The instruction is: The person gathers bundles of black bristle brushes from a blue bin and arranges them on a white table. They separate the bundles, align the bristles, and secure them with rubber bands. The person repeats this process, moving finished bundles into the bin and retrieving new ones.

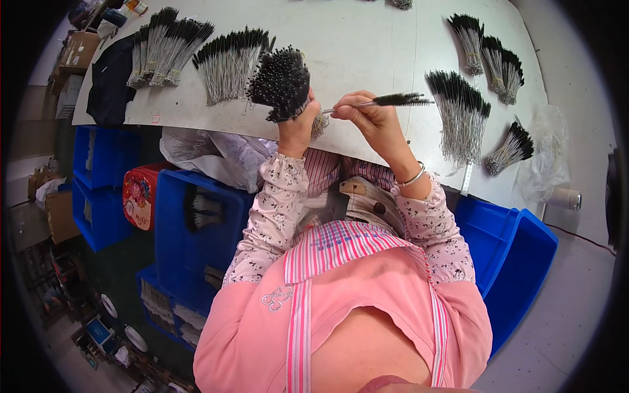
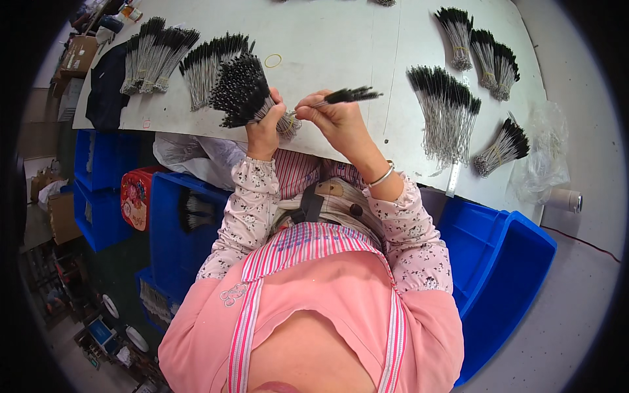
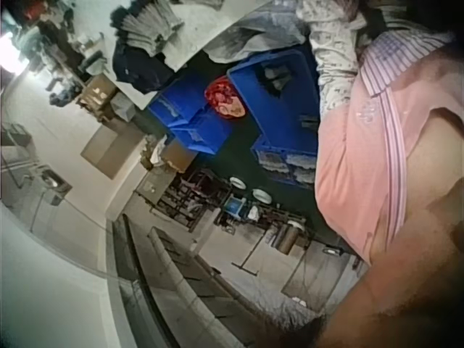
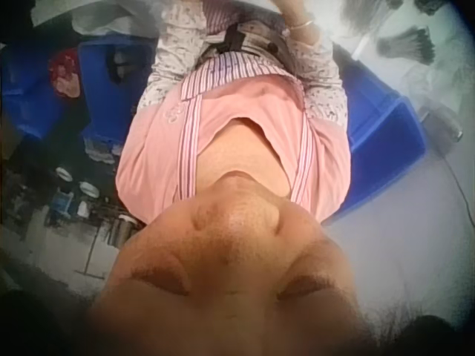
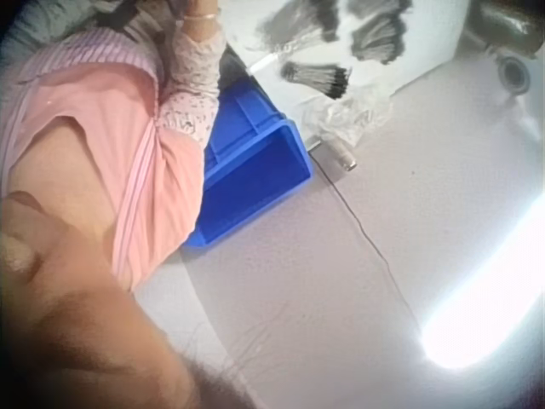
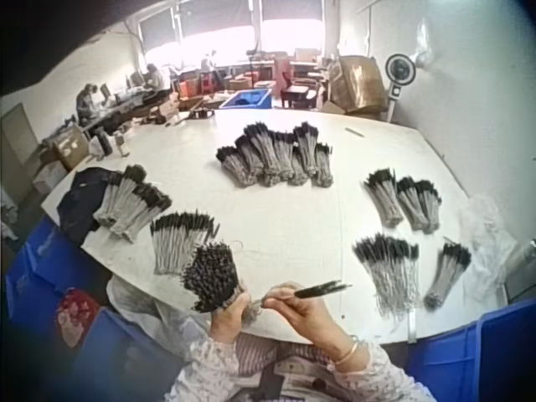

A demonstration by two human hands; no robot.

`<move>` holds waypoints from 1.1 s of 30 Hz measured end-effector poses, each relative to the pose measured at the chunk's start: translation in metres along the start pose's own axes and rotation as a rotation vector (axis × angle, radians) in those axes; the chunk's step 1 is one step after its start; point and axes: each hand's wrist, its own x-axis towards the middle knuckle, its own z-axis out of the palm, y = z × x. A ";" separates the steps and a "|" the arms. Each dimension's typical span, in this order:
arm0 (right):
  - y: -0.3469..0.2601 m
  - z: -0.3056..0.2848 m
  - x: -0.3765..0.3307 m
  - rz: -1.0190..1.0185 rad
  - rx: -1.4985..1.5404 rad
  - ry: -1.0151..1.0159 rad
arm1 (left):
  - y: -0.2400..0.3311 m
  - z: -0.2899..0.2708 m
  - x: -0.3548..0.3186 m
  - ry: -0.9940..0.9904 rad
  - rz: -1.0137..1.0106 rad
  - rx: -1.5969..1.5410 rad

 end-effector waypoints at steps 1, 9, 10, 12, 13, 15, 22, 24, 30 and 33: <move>-0.001 0.001 0.001 -0.032 -0.043 0.005 | -0.001 0.000 0.000 -0.016 0.010 0.016; 0.001 0.001 0.009 0.299 0.039 -0.020 | 0.002 -0.003 0.000 -0.139 -0.055 0.010; 0.002 0.000 0.009 0.308 0.029 -0.028 | 0.002 -0.003 0.000 -0.155 -0.084 0.003; 0.004 0.000 0.010 0.327 0.009 -0.046 | -0.003 -0.004 0.000 -0.165 -0.079 0.012; 0.004 -0.001 0.011 0.322 0.004 -0.050 | -0.004 -0.004 -0.001 -0.170 -0.078 0.015; 0.003 -0.002 0.012 0.310 -0.005 -0.058 | -0.006 -0.003 -0.002 -0.169 -0.087 0.016; -0.009 0.016 0.023 0.206 -0.149 -0.013 | -0.024 -0.007 -0.005 -0.168 -0.038 0.036; -0.006 0.019 0.025 0.301 -0.157 -0.039 | -0.028 -0.011 -0.007 -0.176 -0.008 0.081; -0.006 0.024 0.018 0.336 0.036 0.075 | -0.022 -0.008 -0.006 -0.094 -0.087 -0.103; -0.002 0.019 0.020 0.020 -0.177 -0.032 | -0.015 -0.009 -0.004 -0.106 -0.180 -0.221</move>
